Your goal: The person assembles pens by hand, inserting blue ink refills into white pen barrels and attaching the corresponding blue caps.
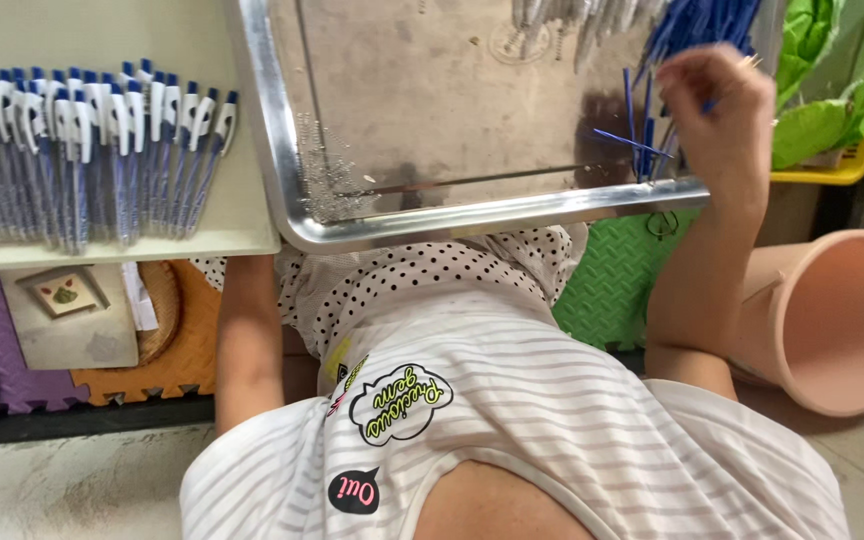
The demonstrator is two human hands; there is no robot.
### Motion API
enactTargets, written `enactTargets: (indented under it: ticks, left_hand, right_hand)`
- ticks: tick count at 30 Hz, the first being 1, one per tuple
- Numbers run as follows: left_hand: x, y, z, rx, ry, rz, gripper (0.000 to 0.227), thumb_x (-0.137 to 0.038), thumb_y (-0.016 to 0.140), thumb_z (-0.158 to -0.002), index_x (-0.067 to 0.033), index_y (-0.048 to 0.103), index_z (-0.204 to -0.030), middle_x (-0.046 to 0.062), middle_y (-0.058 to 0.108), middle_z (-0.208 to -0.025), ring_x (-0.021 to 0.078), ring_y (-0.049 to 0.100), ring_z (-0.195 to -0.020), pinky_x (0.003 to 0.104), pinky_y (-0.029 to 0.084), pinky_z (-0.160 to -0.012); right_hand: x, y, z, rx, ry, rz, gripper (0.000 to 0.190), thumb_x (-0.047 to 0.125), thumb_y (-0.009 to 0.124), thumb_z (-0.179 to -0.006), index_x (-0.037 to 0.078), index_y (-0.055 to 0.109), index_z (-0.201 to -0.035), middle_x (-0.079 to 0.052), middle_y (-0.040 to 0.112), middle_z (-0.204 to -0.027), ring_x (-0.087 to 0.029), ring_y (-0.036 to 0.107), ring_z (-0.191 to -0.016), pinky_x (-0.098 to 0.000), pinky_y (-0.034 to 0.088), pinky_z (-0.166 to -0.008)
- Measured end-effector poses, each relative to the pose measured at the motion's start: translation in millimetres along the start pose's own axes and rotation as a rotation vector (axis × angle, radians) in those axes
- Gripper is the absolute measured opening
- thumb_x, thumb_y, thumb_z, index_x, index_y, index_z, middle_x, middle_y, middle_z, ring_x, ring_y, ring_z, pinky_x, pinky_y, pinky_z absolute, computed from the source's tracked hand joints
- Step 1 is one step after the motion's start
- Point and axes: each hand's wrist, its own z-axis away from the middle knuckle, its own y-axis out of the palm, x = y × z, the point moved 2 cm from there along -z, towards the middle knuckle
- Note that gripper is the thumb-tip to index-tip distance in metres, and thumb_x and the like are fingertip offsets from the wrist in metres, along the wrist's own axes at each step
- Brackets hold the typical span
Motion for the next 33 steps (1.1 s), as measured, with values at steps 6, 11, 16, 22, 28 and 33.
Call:
enactTargets:
  ticks: [6, 11, 16, 22, 28, 33]
  left_hand:
    - [9.8, -7.8, 4.3, -0.007, 0.021, -0.128, 0.04, -0.036, 0.062, -0.105, -0.0011, 0.067, -0.124, 0.023, 0.071, -0.117, 0.0491, 0.062, -0.114, 0.06, 0.049, -0.093]
    - [-37.3, -54.9, 24.3, 0.138, 0.156, -0.274, 0.052, -0.038, 0.057, -0.107, 0.0038, 0.061, -0.138, 0.027, 0.067, -0.136, 0.0527, 0.057, -0.129, 0.061, 0.037, -0.115]
    - [-91.6, -139.1, 33.6, 0.399, 0.303, 0.057, 0.013, -0.016, 0.074, -0.099, -0.0048, 0.078, -0.103, 0.012, 0.079, -0.091, 0.0248, 0.078, -0.069, 0.038, 0.069, -0.067]
    - [-127.0, -156.6, -74.7, -0.365, 0.588, -0.224, 0.018, -0.007, 0.087, -0.101, -0.007, 0.075, -0.113, 0.007, 0.076, -0.098, 0.0221, 0.069, -0.09, 0.031, 0.057, -0.078]
    - [-125.6, -126.9, -99.4, -0.415, 0.767, -0.694, 0.037, -0.013, 0.095, -0.089, -0.0178, 0.081, -0.123, 0.001, 0.08, -0.123, 0.0194, 0.071, -0.108, 0.033, 0.053, -0.1]
    - [-131.8, -129.0, -99.4, -0.498, 0.8, -0.663, 0.016, -0.012, 0.093, -0.091, -0.0143, 0.085, -0.104, 0.002, 0.082, -0.108, 0.0204, 0.073, -0.106, 0.033, 0.054, -0.097]
  right_hand:
    - [-5.2, 8.0, 33.4, 0.247, 0.144, 0.201, 0.008, -0.003, 0.076, -0.109, -0.003, 0.077, -0.117, -0.015, 0.074, -0.103, -0.021, 0.065, -0.078, -0.0357, 0.053, -0.075]
    - [-12.3, 22.6, 38.9, 0.25, 0.097, 0.371, 0.016, 0.016, 0.081, -0.107, 0.01, 0.078, -0.121, -0.014, 0.063, -0.116, -0.038, 0.066, -0.101, -0.0505, 0.05, -0.082]
    - [1.0, 7.8, 42.1, 0.053, 0.005, 0.125, 0.008, -0.006, 0.083, -0.116, -0.007, 0.075, -0.118, -0.019, 0.064, -0.109, -0.03, 0.059, -0.089, -0.0411, 0.048, -0.082]
    - [19.2, 25.0, 52.2, -0.439, 0.063, -0.487, 0.023, 0.012, 0.073, -0.122, -0.001, 0.056, -0.113, -0.02, 0.061, -0.096, -0.027, 0.062, -0.075, -0.0362, 0.049, -0.071]
    - [16.6, 45.0, 58.9, -0.452, 0.112, -0.56, 0.028, 0.022, 0.073, -0.117, -0.001, 0.057, -0.113, -0.02, 0.064, -0.104, -0.031, 0.065, -0.076, -0.038, 0.055, -0.068]
    - [17.8, 49.0, 59.0, -0.466, 0.149, -0.567, 0.027, 0.022, 0.073, -0.116, -0.001, 0.059, -0.112, -0.021, 0.065, -0.095, -0.028, 0.065, -0.074, -0.0335, 0.051, -0.069]
